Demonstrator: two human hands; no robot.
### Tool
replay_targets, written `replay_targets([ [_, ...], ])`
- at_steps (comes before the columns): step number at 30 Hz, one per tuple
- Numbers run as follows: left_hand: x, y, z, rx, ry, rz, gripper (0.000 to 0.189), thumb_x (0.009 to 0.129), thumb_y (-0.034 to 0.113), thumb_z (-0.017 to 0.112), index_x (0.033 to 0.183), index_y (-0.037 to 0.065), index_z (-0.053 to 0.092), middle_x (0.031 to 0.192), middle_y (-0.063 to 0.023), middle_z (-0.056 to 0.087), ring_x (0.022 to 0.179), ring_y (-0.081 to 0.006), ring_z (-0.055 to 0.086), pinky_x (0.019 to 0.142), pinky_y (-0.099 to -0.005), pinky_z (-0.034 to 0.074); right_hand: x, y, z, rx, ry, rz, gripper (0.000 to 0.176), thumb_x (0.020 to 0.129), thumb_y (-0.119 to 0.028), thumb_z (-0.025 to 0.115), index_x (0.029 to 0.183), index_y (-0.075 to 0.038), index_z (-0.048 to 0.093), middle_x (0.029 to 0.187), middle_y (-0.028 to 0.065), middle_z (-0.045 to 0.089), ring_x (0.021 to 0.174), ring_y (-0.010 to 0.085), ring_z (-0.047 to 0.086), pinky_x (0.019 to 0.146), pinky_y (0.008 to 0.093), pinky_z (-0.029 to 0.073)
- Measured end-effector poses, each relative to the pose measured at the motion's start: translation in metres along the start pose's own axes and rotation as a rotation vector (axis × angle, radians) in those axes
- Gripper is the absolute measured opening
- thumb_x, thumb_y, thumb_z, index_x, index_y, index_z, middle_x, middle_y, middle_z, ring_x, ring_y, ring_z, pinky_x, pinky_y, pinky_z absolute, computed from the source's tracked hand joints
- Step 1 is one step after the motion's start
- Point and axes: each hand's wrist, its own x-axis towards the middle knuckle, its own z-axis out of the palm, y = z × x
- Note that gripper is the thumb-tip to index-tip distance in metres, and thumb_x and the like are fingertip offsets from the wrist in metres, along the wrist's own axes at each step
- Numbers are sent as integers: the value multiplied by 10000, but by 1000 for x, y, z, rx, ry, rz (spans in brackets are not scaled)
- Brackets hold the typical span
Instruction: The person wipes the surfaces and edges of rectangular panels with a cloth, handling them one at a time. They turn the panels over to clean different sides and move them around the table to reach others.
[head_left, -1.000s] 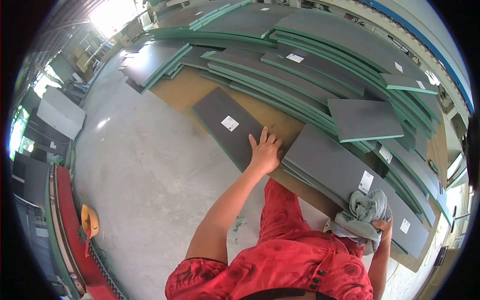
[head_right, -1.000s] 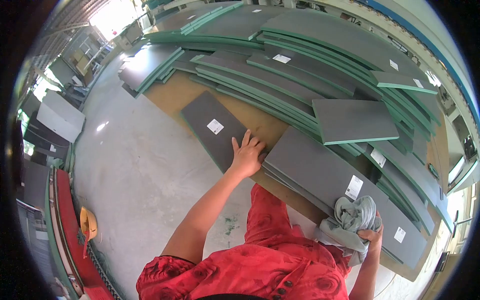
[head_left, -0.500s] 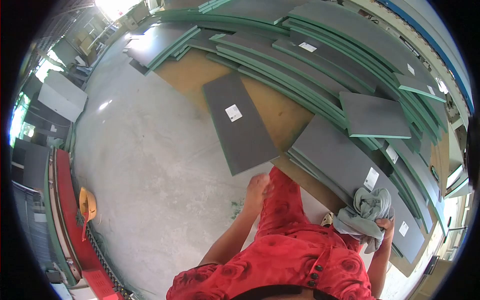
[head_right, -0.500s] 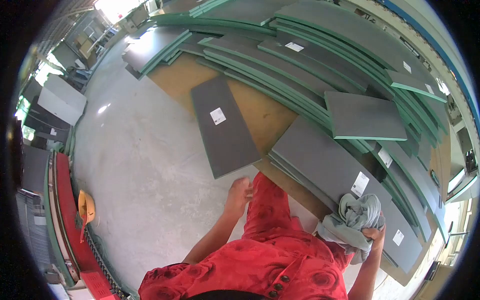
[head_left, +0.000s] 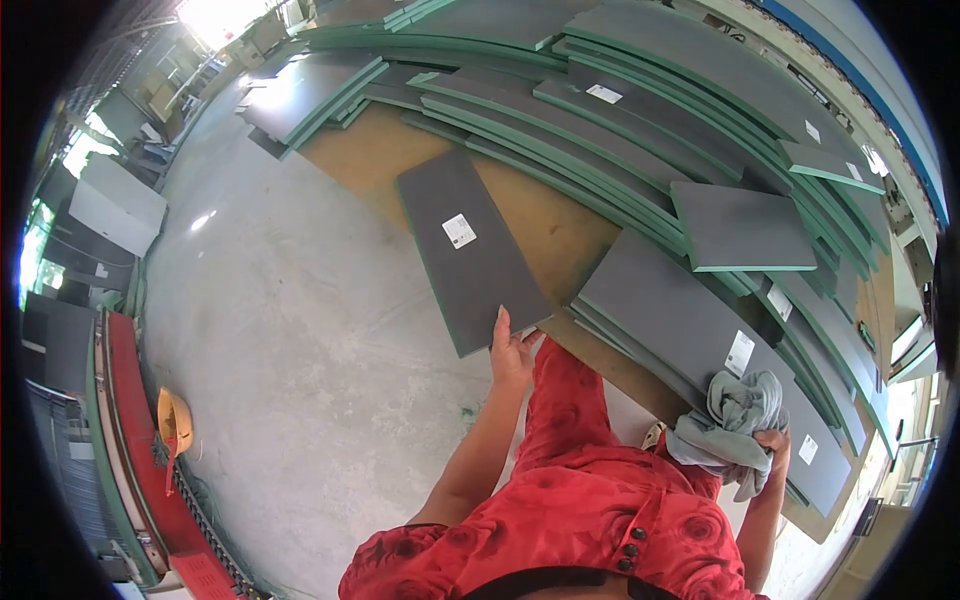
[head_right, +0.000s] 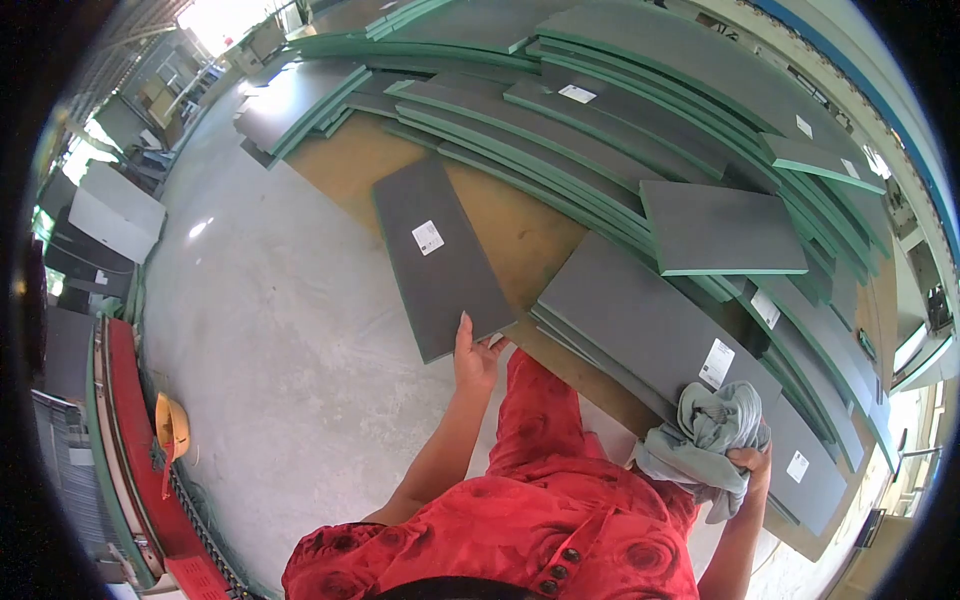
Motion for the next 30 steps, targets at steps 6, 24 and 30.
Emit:
replay_targets([
  [6, -5, 19, -26, -76, 43, 98, 456, 862, 370, 605, 1226, 121, 486, 1197, -21, 546, 1112, -210, 504, 903, -414, 415, 10, 35, -65, -44, 120, 86, 434, 595, -153, 599, 1007, -18, 594, 822, 70, 623, 690, 189, 587, 664, 343, 504],
  [24, -21, 98, -34, -315, 50, 223, 339, 798, 93, 634, 1115, 4, 553, 1116, -66, 600, 1030, -205, 582, 897, -360, 475, 15, 25, -52, 75, 77, 129, 475, 572, -100, 563, 1028, 32, 575, 865, 105, 632, 707, 225, 611, 663, 351, 523],
  [30, -22, 106, -32, -295, -77, 194, 447, 785, 89, 601, 1205, -21, 492, 1166, -101, 576, 1057, -267, 571, 917, -496, 462, 11, 22, -48, 102, 67, 160, 378, 587, -103, 569, 946, 11, 598, 761, 76, 609, 629, 188, 577, 616, 328, 511],
])
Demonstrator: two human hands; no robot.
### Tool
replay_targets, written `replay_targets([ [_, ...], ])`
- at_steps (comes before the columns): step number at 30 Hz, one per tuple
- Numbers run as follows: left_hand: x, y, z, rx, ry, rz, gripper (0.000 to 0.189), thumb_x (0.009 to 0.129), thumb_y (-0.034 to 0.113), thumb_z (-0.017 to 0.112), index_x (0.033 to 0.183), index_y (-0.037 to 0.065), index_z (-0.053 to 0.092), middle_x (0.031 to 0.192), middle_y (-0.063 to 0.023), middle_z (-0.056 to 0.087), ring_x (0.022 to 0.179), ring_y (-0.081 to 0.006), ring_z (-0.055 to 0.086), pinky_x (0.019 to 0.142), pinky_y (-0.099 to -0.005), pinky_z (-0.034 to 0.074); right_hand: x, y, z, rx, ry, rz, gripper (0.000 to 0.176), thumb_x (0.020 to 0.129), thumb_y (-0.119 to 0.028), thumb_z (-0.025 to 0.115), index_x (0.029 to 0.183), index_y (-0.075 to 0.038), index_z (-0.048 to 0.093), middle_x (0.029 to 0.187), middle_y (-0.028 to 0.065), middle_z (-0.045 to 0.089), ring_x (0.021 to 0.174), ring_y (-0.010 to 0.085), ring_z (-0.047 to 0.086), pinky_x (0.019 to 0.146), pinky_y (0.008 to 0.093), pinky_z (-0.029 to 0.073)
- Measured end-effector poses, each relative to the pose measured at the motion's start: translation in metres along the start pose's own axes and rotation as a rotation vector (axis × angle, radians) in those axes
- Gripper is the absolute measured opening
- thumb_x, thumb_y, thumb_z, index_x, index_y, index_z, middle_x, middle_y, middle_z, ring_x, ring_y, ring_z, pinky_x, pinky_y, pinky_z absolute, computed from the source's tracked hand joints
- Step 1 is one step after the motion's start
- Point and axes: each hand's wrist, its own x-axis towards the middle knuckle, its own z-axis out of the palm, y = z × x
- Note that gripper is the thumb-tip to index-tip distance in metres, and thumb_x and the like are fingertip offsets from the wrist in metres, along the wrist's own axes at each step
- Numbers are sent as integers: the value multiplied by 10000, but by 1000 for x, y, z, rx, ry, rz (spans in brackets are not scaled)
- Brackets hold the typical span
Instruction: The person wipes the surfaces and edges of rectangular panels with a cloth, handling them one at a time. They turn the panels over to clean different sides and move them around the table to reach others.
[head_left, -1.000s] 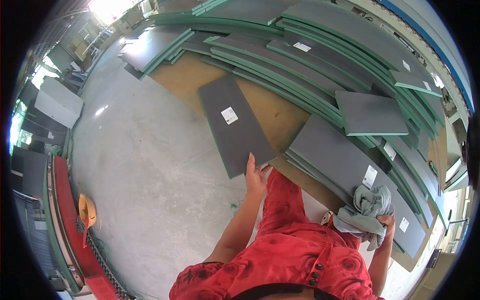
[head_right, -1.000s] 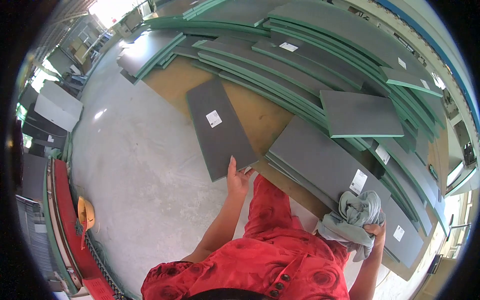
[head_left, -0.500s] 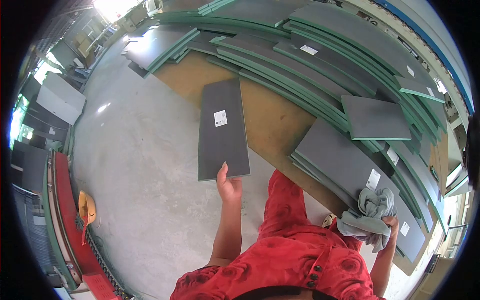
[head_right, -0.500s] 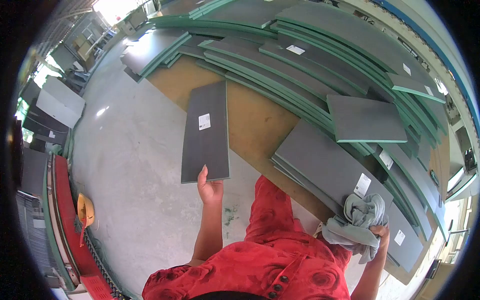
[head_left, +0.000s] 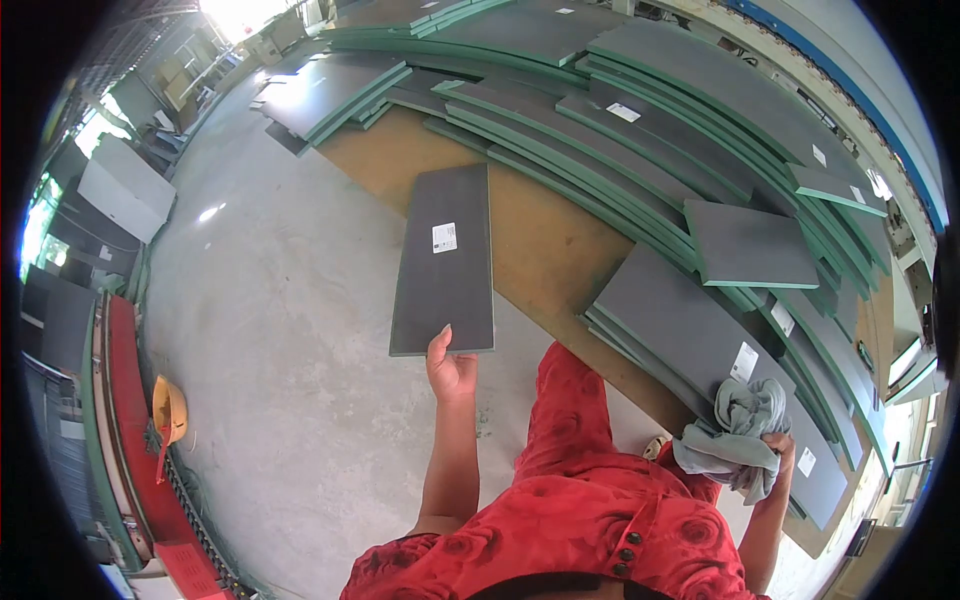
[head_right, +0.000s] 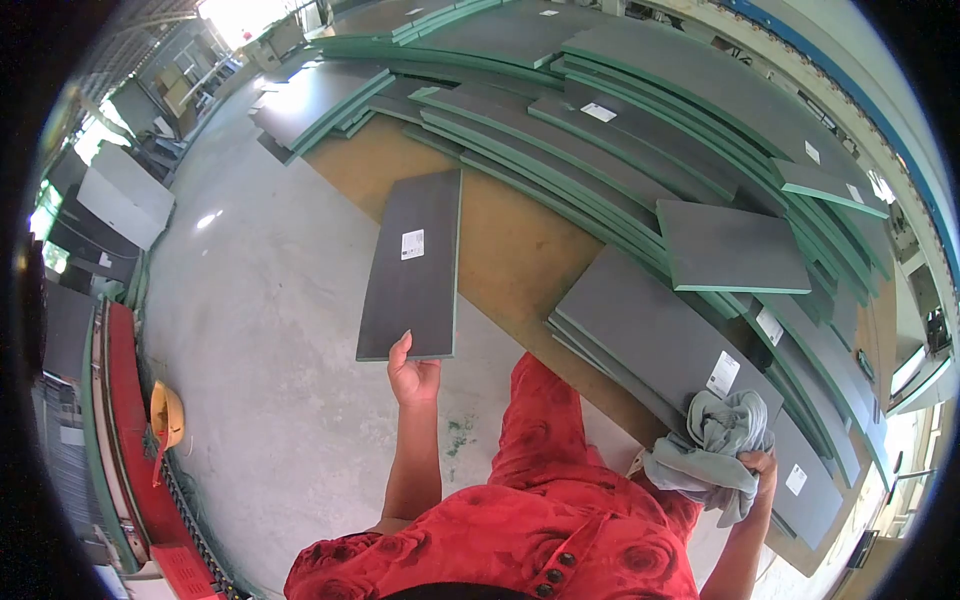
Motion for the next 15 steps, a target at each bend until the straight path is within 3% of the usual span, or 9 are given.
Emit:
replay_targets([
  [3, 2, 5, 2, -27, -15, -2, 496, 764, 81, 582, 1231, -34, 461, 1187, -125, 561, 1063, -285, 566, 911, -549, 454, 1, -1, -1, 1, 38, -2, 306, 601, -98, 568, 891, -7, 596, 729, 62, 589, 604, 178, 561, 585, 320, 498],
  [6, 12, 13, -16, 9, 52, 94, 468, 746, 78, 576, 1189, -51, 495, 1162, -140, 576, 1045, -289, 577, 906, -512, 465, -9, -23, 40, 23, 170, -66, 243, 598, -89, 571, 827, -11, 588, 689, 43, 574, 549, 161, 538, 532, 296, 476],
  [7, 14, 21, -25, 8, 53, 104, 468, 746, 78, 576, 1189, -51, 495, 1162, -140, 576, 1045, -289, 577, 906, -512, 465, 5, -22, 27, -59, 163, -78, 109, 605, -195, 585, 616, -101, 530, 625, 20, 524, 523, 165, 476, 527, 323, 420],
  [8, 12, 32, -30, -7, 71, 89, 436, 742, 65, 571, 1157, -57, 517, 1138, -143, 587, 1032, -293, 584, 901, -491, 469, 13, -24, 35, -59, 154, -78, 109, 605, -195, 585, 616, -101, 530, 625, 20, 524, 523, 165, 476, 527, 323, 420],
  [9, 9, 41, -36, -21, 88, 72, 404, 739, 52, 567, 1125, -63, 540, 1115, -147, 598, 1019, -297, 591, 897, -470, 474, 22, -29, 45, -127, 4, -179, 187, 606, -125, 577, 767, -36, 546, 641, 19, 545, 503, 147, 494, 507, 291, 438],
  [11, -16, 60, -33, 10, 52, 72, 378, 733, 43, 561, 1095, -66, 555, 1097, -149, 606, 1009, -297, 596, 897, -450, 475, 30, -60, 79, -250, -246, -214, 313, 601, -108, 589, 894, 1, 586, 699, 35, 585, 559, 154, 545, 546, 289, 475],
  [15, -71, 94, -32, 85, 57, 131, 394, 714, 19, 540, 1097, -74, 555, 1109, -150, 598, 1032, -300, 586, 914, -418, 464, 5, -85, 255, -261, -507, -268, 502, 596, -118, 639, 1077, 6, 566, 791, 58, 624, 633, 179, 601, 631, 303, 516],
])
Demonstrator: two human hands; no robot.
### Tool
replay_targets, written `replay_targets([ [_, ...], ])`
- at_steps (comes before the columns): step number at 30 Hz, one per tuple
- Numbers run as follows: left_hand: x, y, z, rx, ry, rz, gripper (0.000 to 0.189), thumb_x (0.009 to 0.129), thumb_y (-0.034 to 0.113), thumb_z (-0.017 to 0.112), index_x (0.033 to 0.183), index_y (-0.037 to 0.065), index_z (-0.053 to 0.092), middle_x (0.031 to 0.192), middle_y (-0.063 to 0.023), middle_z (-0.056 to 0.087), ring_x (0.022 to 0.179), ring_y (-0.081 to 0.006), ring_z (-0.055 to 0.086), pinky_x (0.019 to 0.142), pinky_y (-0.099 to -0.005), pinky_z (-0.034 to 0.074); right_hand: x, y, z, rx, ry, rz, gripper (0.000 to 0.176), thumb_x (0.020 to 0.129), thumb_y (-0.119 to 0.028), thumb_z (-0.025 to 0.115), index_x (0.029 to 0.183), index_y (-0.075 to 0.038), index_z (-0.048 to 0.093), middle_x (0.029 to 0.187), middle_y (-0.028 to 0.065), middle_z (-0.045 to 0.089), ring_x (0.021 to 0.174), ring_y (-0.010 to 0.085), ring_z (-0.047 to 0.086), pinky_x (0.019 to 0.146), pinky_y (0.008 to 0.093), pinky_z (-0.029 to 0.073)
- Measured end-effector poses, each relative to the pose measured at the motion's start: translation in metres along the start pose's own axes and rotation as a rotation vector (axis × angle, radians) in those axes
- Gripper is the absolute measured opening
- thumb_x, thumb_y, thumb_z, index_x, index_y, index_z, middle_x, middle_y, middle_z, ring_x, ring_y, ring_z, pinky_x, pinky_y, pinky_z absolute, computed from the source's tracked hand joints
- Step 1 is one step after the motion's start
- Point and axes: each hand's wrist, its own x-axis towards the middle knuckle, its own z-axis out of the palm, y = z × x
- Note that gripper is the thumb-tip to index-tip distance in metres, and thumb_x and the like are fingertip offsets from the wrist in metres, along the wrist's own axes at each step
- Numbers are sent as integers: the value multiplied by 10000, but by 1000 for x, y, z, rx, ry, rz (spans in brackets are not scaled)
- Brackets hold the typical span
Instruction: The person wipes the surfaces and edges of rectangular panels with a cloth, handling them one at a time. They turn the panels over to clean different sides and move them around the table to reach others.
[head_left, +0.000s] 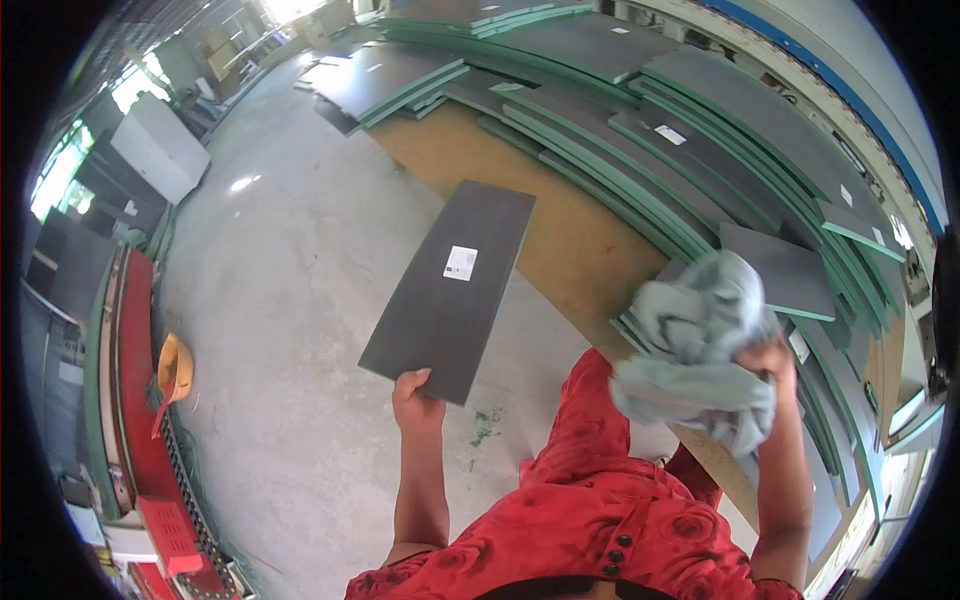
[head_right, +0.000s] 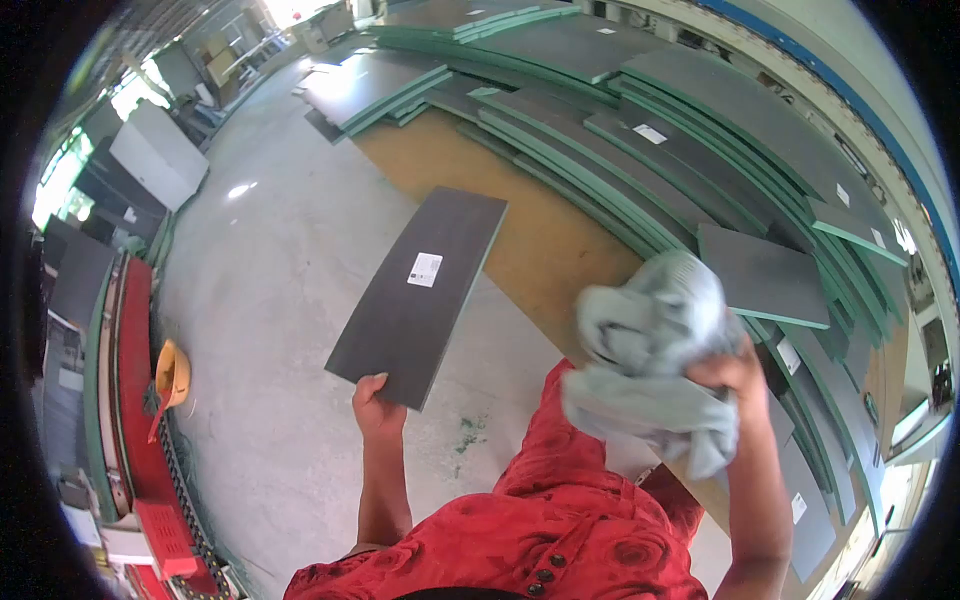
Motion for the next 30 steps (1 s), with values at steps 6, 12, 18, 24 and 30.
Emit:
replay_targets([
  [6, -70, 41, 1, 95, -30, -2, 521, 673, 38, 559, 1180, -70, 500, 1139, -139, 579, 1070, -298, 563, 926, -411, 454, 20, -8, 192, 97, -519, -39, 713, 660, 8, 710, 1312, -3, 422, 1060, 87, 603, 908, 143, 595, 820, 303, 492],
  [12, -121, 49, 5, -16, 213, 111, 735, 612, 34, 567, 1322, -1, 384, 1279, -125, 482, 1178, -284, 487, 1000, -434, 410, -43, 85, 303, -558, -952, -983, 729, 657, -132, 713, 1330, -202, 440, 1264, 115, 483, 1011, 314, 545, 878, 403, 440],
  [18, -165, 81, -43, 55, 169, 83, 670, 586, 17, 533, 1249, -36, 448, 1179, -166, 544, 1087, -322, 549, 917, -448, 478, -1, 121, 320, -626, -881, -1102, 692, 595, -160, 719, 1254, -179, 511, 1248, 142, 504, 1052, 337, 538, 867, 439, 443],
  [24, -214, 110, -51, 6, 224, 93, 635, 571, 16, 512, 1197, -80, 475, 1106, -203, 574, 971, -353, 607, 811, -455, 537, 114, 172, 300, -914, -464, -585, 484, 671, -111, 669, 1148, -98, 591, 1128, 153, 596, 1032, 334, 576, 857, 404, 475],
  [30, -227, 112, -76, 26, 368, 122, 599, 580, 13, 520, 1172, -80, 506, 1093, -185, 590, 973, -353, 605, 837, -466, 524, 135, 209, 250, -902, -179, -54, 418, 652, -179, 654, 1055, -73, 626, 947, 201, 647, 915, 330, 624, 786, 403, 486],
])
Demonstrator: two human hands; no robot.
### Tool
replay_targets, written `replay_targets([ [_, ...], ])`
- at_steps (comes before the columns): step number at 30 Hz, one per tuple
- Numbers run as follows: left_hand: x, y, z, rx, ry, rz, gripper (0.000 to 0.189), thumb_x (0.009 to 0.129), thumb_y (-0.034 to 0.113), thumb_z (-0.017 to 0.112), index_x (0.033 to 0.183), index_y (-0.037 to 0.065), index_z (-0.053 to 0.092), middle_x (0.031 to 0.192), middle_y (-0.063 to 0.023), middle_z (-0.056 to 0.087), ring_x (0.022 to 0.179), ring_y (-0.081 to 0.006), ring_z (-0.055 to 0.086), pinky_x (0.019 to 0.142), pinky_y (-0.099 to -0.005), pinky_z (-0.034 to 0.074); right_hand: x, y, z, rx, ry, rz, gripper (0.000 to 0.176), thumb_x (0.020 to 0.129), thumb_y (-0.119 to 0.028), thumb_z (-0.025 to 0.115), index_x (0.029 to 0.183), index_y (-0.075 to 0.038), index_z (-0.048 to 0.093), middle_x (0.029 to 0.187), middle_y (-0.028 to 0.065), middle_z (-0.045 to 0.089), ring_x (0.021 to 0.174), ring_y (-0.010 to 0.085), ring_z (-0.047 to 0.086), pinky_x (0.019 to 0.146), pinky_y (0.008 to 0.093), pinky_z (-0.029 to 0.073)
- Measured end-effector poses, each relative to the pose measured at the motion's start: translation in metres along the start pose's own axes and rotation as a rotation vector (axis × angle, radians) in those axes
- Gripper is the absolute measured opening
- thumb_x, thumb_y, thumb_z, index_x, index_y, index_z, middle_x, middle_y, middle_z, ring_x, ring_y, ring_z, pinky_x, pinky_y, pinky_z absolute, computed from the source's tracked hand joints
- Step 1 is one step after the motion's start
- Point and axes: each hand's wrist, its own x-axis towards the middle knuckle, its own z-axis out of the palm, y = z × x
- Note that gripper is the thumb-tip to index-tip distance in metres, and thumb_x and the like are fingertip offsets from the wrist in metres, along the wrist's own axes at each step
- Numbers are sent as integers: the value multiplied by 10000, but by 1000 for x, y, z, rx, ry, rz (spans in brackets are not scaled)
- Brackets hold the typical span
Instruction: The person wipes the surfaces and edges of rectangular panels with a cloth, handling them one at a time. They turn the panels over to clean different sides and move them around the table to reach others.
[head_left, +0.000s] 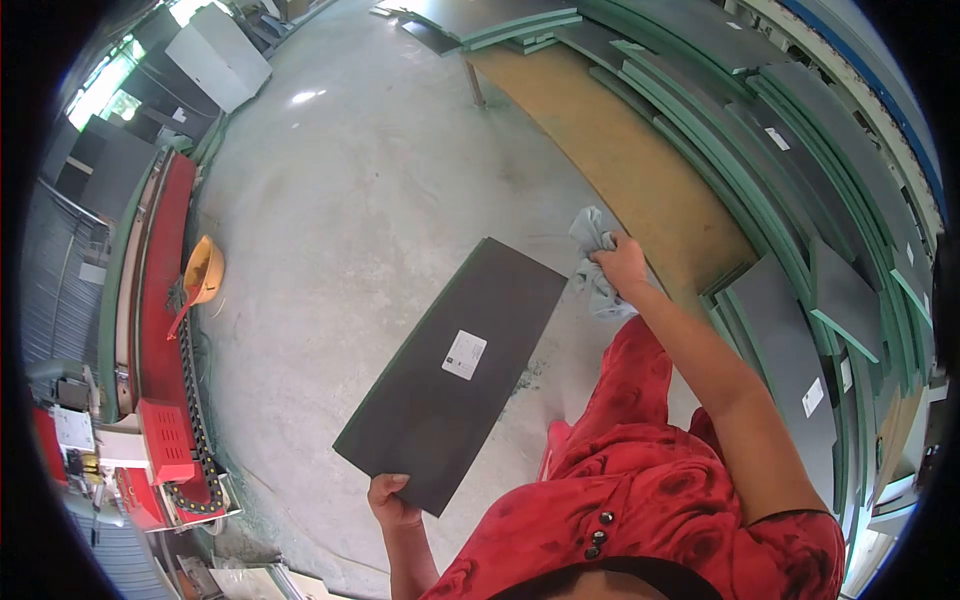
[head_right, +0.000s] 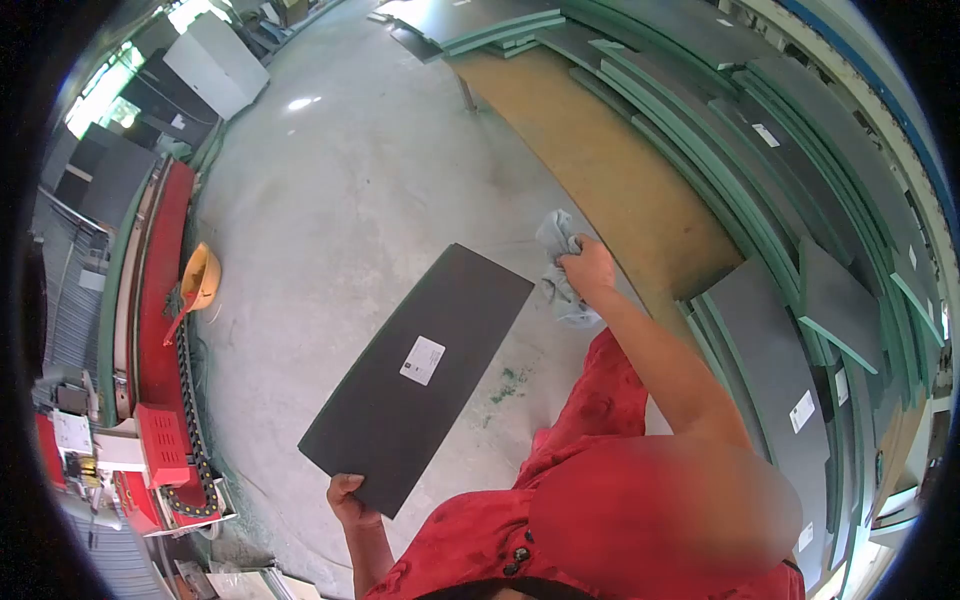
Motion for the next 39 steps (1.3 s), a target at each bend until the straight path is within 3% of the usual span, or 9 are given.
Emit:
replay_targets([
  [4, 17, -11, 6, 99, 36, 20, 510, 589, 11, 528, 1091, -70, 563, 1054, -161, 614, 965, -325, 613, 834, -441, 527, -52, -68, -9, 240, -115, -215, 431, 670, -213, 699, 1076, -90, 622, 945, 170, 656, 786, 328, 642, 712, 385, 503],
  [5, 21, -13, 11, 90, 34, 19, 484, 592, 11, 530, 1067, -66, 577, 1045, -155, 620, 963, -316, 615, 835, -433, 527, -66, -73, 9, 296, -88, -430, 402, 707, -161, 723, 1085, -84, 609, 808, 115, 665, 678, 162, 641, 618, 319, 512],
  [14, 30, -24, 23, 118, 64, -9, 561, 594, -13, 537, 1153, -51, 535, 1087, -137, 605, 1008, -291, 599, 902, -408, 484, -181, -106, 42, 186, -499, -1268, 613, 636, -129, 699, 1225, -161, 532, 1177, 168, 523, 1003, 327, 569, 834, 397, 487],
  [19, 10, -5, 20, 65, -22, -61, 551, 621, 34, 527, 1163, -63, 520, 1126, -193, 581, 992, -368, 598, 847, -493, 516, -98, -38, 69, 69, -113, -889, 566, 663, -154, 687, 1209, -158, 539, 1193, 163, 524, 1011, 333, 567, 823, 396, 483],
  [24, 3, 18, 12, 127, -11, -63, 529, 624, 50, 524, 1142, -60, 533, 1115, -165, 588, 981, -348, 599, 824, -470, 527, -39, 19, 23, -126, -401, -63, 497, 693, -175, 612, 1181, -124, 530, 1121, 207, 589, 1058, 364, 565, 863, 405, 471],
  [33, 63, 36, 19, 553, -11, 109, 458, 668, 68, 553, 1101, -77, 535, 1060, -158, 585, 923, -286, 596, 815, -403, 516, -71, 31, -4, 294, -465, 3, 855, 608, -229, 747, 1341, 7, 376, 1210, 238, 545, 1099, 332, 552, 938, 363, 434],
  [35, 74, 62, 21, 399, -50, -183, 523, 702, 116, 581, 1192, -48, 502, 1125, -155, 579, 994, -307, 572, 876, -444, 475, -76, 33, -24, 379, -391, 6, 851, 615, -230, 750, 1345, -2, 379, 1195, 227, 559, 1085, 309, 565, 927, 348, 440],
  [37, 62, 49, 58, 377, 312, 317, 401, 896, 430, 482, 770, 54, 543, 648, -69, 534, 604, -244, 576, 493, -368, 440, -88, 11, -71, 711, -591, 134, 840, 649, -223, 745, 1363, 0, 365, 1161, 183, 588, 1040, 256, 582, 905, 312, 441],
  [39, 65, 52, 79, 421, 314, 413, 356, 876, 393, 496, 836, 41, 534, 725, -81, 538, 675, -255, 569, 558, -382, 437, -101, 4, -104, 779, -575, 107, 848, 660, -212, 745, 1376, 3, 344, 1125, 169, 600, 1007, 233, 587, 890, 294, 441],
])
